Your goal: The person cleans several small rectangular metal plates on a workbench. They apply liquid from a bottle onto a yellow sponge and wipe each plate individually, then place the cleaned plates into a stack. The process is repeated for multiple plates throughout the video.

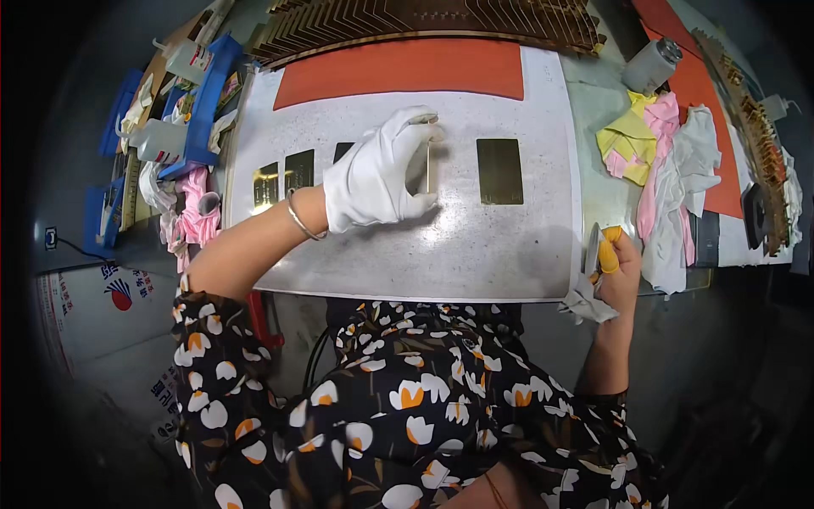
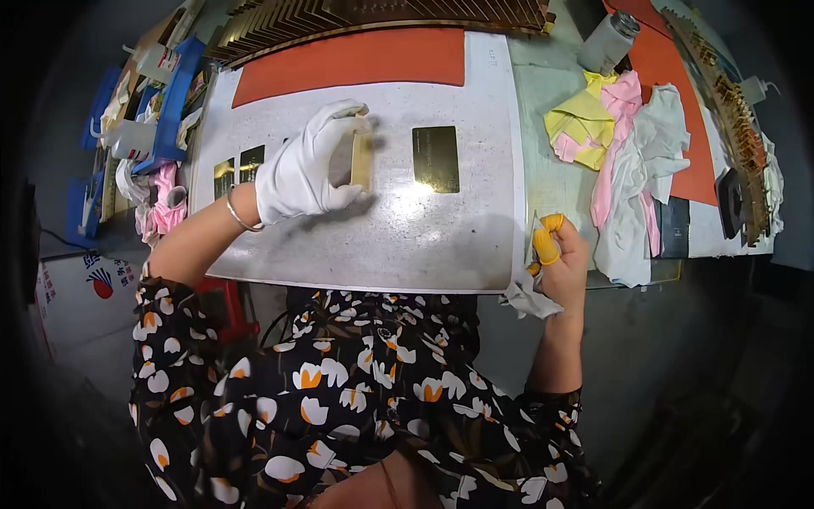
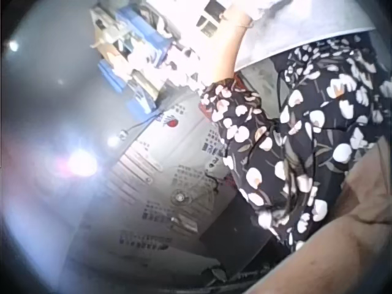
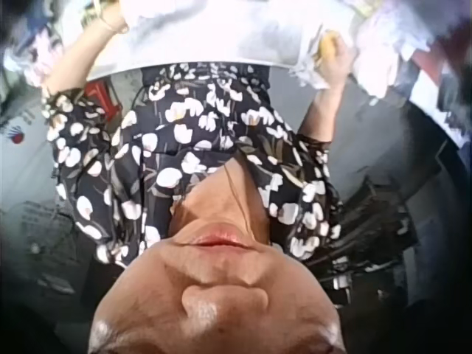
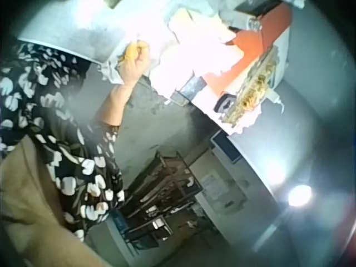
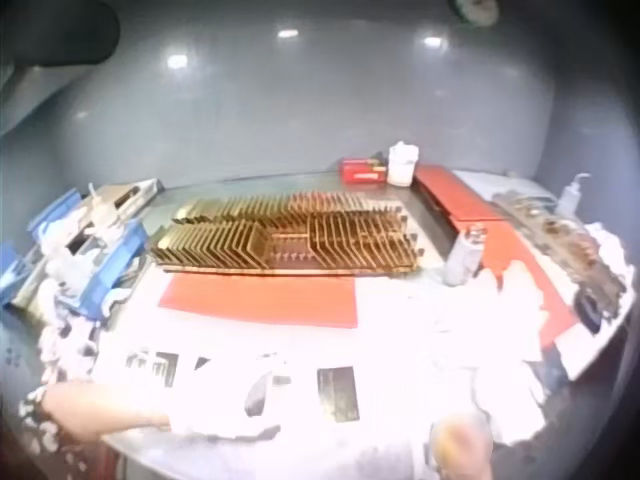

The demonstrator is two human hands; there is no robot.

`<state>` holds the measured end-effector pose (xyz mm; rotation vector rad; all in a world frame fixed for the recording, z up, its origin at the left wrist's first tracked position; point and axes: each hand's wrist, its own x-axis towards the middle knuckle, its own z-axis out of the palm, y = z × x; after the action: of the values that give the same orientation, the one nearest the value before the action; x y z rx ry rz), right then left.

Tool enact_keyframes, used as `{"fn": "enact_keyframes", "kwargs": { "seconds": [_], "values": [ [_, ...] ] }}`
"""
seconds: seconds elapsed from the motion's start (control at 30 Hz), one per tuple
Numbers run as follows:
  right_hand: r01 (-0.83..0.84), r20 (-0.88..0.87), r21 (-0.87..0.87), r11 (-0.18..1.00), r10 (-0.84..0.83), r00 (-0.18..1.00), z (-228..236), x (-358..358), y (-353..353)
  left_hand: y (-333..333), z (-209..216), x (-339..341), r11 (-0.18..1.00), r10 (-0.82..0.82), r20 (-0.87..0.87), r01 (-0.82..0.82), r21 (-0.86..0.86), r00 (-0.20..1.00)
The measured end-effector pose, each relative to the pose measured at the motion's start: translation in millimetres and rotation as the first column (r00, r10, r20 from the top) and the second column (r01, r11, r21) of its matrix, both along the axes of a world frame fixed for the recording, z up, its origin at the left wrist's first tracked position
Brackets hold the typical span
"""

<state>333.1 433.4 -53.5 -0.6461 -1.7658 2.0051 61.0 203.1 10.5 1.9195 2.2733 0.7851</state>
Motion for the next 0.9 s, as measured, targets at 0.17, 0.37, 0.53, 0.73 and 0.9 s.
{"fn": "enact_keyframes", "kwargs": {
  "seconds": [0.17, 0.37, 0.53, 0.73, 0.9],
  "values": [
    [-0.001, 0.020, 0.021, 1.000, 0.000, 1.000, -1, 2, 0, -28, -17, -16, 0.993, -0.003, -0.005, 0.003, -0.116, 1.000],
    [-0.030, -0.011, -0.007, 1.000, 0.030, 0.999, -6, 7, 4, -79, -10, -58, 0.913, 0.109, -0.187, -0.173, -0.369, 0.976],
    [-0.014, -0.021, 0.060, 0.998, 0.016, 1.000, -5, 5, 5, -75, -21, -52, 0.941, 0.152, -0.114, -0.179, -0.288, 0.982],
    [0.021, -0.004, 0.100, 0.995, -0.021, 1.000, -3, 3, 1, -68, -12, -50, 0.953, 0.157, -0.102, -0.178, -0.246, 0.982],
    [0.061, -0.030, 0.133, 0.989, -0.058, 0.998, -6, 1, 2, -77, -19, -45, 0.890, 0.243, -0.224, -0.309, -0.334, 0.944]
  ]
}}
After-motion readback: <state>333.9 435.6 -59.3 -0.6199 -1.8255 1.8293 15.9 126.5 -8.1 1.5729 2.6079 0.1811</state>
